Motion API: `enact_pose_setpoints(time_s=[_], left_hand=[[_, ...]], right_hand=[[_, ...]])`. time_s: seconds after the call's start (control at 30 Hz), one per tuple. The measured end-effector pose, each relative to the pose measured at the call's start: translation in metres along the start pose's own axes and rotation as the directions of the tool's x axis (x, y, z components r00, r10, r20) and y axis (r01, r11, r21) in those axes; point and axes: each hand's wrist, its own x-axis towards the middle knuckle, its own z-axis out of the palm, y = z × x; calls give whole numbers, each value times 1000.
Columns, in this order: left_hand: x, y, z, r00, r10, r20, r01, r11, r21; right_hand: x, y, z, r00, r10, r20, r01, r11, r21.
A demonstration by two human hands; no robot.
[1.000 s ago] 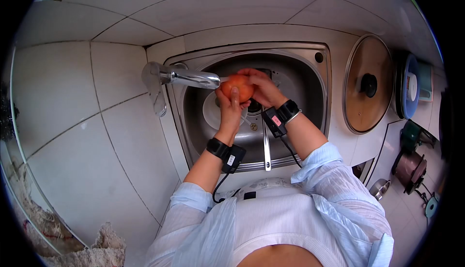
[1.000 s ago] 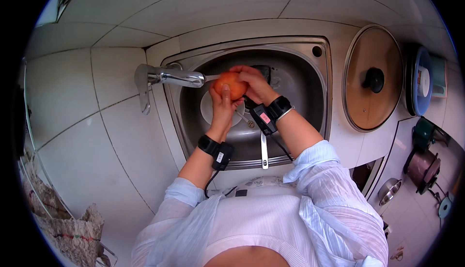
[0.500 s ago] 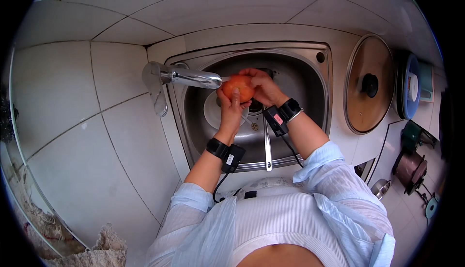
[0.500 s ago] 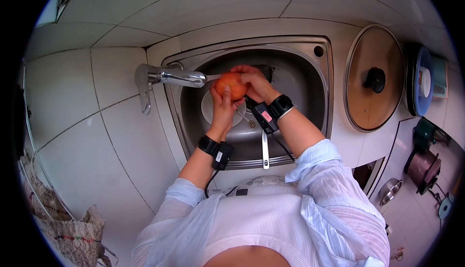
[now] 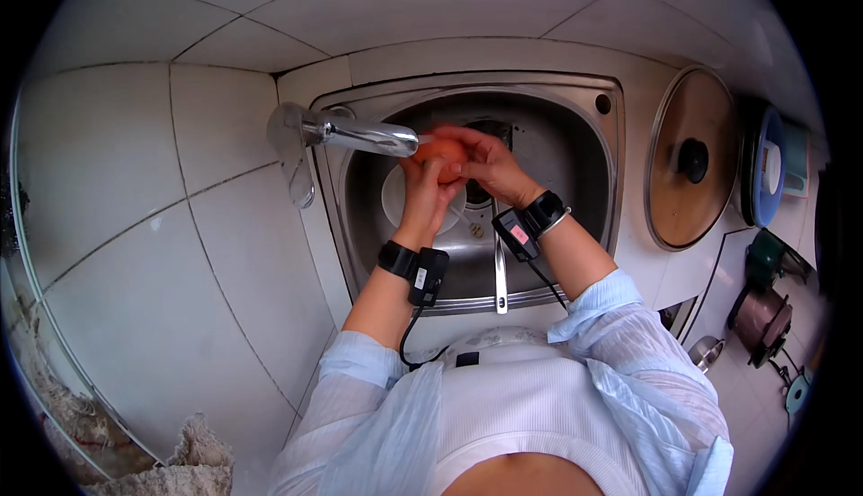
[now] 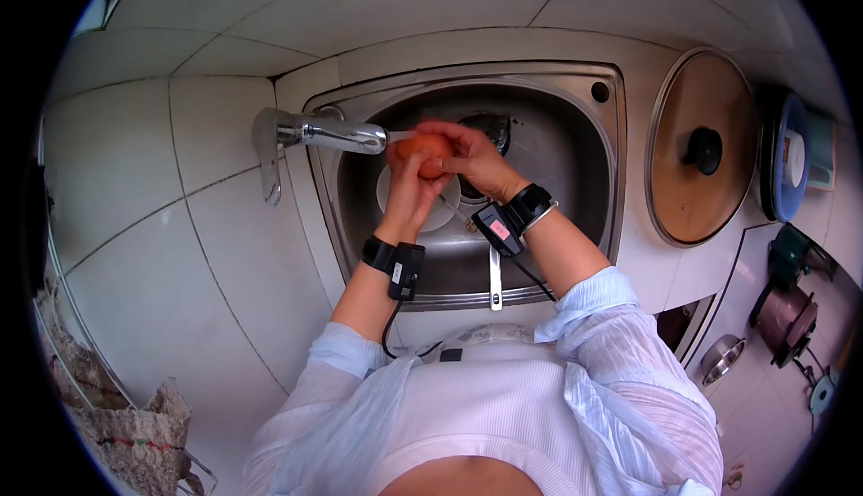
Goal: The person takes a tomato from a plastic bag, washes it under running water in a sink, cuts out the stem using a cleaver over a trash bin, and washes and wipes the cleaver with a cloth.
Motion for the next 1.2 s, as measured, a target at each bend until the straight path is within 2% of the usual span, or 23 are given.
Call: enact_pose_setpoints(time_s=[0.03,0.13,0.2,0.3,0.5,0.67,0.73,0.77,0.83,0.97,1.03,1.13,1.17,1.2], left_hand=[[0,0,0,1000,-1,0,1,1000,2],[-1,1,-2,997,-68,29,70,993,-93],[-4,1,-3,992,-22,124,37,993,-116],[-3,1,-5,989,-7,149,22,995,-101],[0,0,-5,993,-24,118,39,991,-130],[-1,0,-7,988,-17,154,35,993,-111],[0,-2,-6,989,-25,148,40,994,-102],[1,-5,-5,995,-21,96,30,996,-87],[3,-7,-5,999,-17,45,20,997,-70],[4,-5,-8,997,-29,74,35,996,-76],[4,-4,-10,994,-19,108,28,996,-79],[2,-1,-10,989,-62,131,81,986,-147],[2,0,-8,991,-85,108,104,978,-182],[2,2,-6,990,-108,86,125,968,-217]], right_hand=[[-1,0,0,1000,7,14,-6,997,-78],[-3,1,-1,999,-25,32,27,998,-50],[-4,1,-2,999,-25,45,27,999,-32],[-3,0,-4,998,-32,63,34,999,-34],[-5,-6,-3,999,-20,48,26,993,-115],[-6,-7,-2,1000,-15,18,17,989,-146],[-7,-6,-1,998,-55,18,57,976,-210],[-6,-4,-1,998,-55,18,57,976,-210],[-3,2,-2,987,-150,63,163,889,-428],[-2,2,-3,983,-167,75,183,879,-441],[-3,3,-4,992,-118,54,129,953,-275],[-5,3,-4,992,-116,46,123,963,-238],[-5,4,-5,992,-115,46,123,963,-238],[-4,5,-6,988,-142,64,156,924,-348]])
